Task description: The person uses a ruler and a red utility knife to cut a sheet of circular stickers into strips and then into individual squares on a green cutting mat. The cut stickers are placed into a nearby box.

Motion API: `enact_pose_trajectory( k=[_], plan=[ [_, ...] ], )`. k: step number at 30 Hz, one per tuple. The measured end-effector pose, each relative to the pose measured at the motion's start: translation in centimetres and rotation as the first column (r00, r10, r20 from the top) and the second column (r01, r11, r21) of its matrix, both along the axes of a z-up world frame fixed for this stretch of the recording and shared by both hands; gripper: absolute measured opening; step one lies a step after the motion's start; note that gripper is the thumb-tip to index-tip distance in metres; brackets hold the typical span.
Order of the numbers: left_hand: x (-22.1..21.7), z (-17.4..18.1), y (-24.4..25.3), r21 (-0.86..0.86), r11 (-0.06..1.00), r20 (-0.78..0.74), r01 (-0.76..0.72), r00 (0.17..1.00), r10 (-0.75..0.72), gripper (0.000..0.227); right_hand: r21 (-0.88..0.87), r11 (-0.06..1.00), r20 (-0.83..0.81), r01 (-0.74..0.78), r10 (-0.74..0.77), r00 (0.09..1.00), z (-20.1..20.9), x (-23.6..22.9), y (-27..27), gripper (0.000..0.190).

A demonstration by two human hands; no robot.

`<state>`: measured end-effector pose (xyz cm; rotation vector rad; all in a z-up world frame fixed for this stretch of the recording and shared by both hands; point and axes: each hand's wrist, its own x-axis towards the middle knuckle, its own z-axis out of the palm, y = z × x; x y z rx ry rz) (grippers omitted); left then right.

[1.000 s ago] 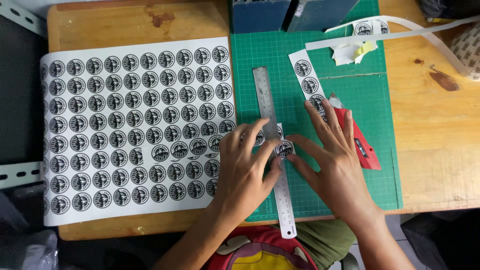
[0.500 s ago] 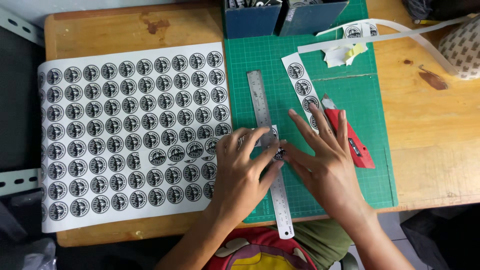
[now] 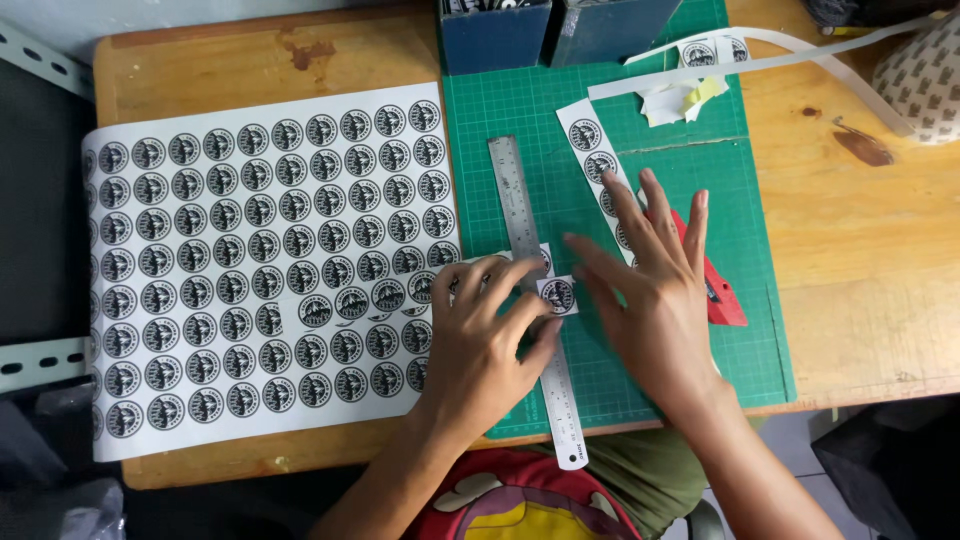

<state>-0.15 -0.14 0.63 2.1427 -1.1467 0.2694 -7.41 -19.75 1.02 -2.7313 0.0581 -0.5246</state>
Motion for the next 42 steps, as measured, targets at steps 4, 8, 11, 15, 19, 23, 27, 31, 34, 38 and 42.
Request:
enact_pose_trajectory(
  k=[4, 8, 11, 15, 19, 23, 27, 31, 34, 38, 42],
  plan=[
    [0.1, -0.4, 0.4, -0.020, 1.000, -0.054, 0.012, 0.998, -0.013, 0.014, 0.072, 0.996, 0.021, 0.050, -0.051, 0.998, 1.7, -3.9, 2.1, 0.024],
    [0.2, -0.6, 0.4, -0.045, 0.999, -0.042, -0.015, 0.999, 0.013, 0.028, 0.147, 0.981, -0.294, 0.125, -0.077, 0.953, -0.5, -10.5, 4.5, 0.042],
    [0.2, -0.8, 0.2, -0.011, 1.000, -0.024, -0.008, 1.000, 0.008, 0.027, 0.035, 0.960, -0.562, 0.277, -0.210, 0.800, -2.0, -14.0, 5.1, 0.046],
    [0.1, -0.9, 0.0, 0.047, 0.999, -0.008, -0.007, 1.000, 0.007, 0.029, 0.234, 0.898, -0.595, 0.373, -0.171, 0.785, -3.7, -15.2, 5.8, 0.046],
    [0.0, -0.9, 0.1, 0.050, 0.999, -0.012, -0.008, 1.000, 0.008, 0.030, 0.558, 0.759, -0.485, 0.335, -0.029, 0.874, -3.8, -15.7, 6.4, 0.048],
    [0.2, -1.0, 0.2, 0.026, 1.000, -0.015, -0.008, 1.000, 0.008, 0.033, 0.566, 0.765, -0.500, 0.308, 0.021, 0.866, -2.7, -15.0, 6.1, 0.044],
    [0.2, -0.9, 0.3, 0.015, 1.000, -0.030, 0.005, 1.000, -0.004, 0.034, 0.592, 0.610, -0.775, 0.526, 0.255, 0.578, 1.4, -10.7, 4.8, 0.048],
    [-0.1, -0.2, 0.5, -0.007, 1.000, -0.088, -0.014, 0.996, 0.014, 0.053, 0.699, 0.399, -0.713, 0.593, 0.451, 0.537, 3.2, -7.8, 3.9, 0.045],
    [-0.2, -0.2, 0.7, -0.080, 0.995, -0.230, -0.067, 0.972, 0.047, 0.058, 0.743, 0.366, -0.669, 0.560, 0.448, 0.593, 2.8, -8.1, 3.3, 0.044],
    [-0.1, -0.8, 0.9, -0.093, 0.990, -0.205, -0.102, 0.975, 0.081, 0.051, 0.653, 0.567, -0.722, 0.502, 0.266, 0.638, 3.6, -8.5, 1.1, 0.038],
    [-0.1, -0.8, 0.2, -0.024, 1.000, -0.064, -0.003, 0.998, 0.001, 0.036, 0.441, 0.750, -0.776, 0.494, 0.042, 0.629, 3.1, -7.7, -0.8, 0.044]
  ],
)
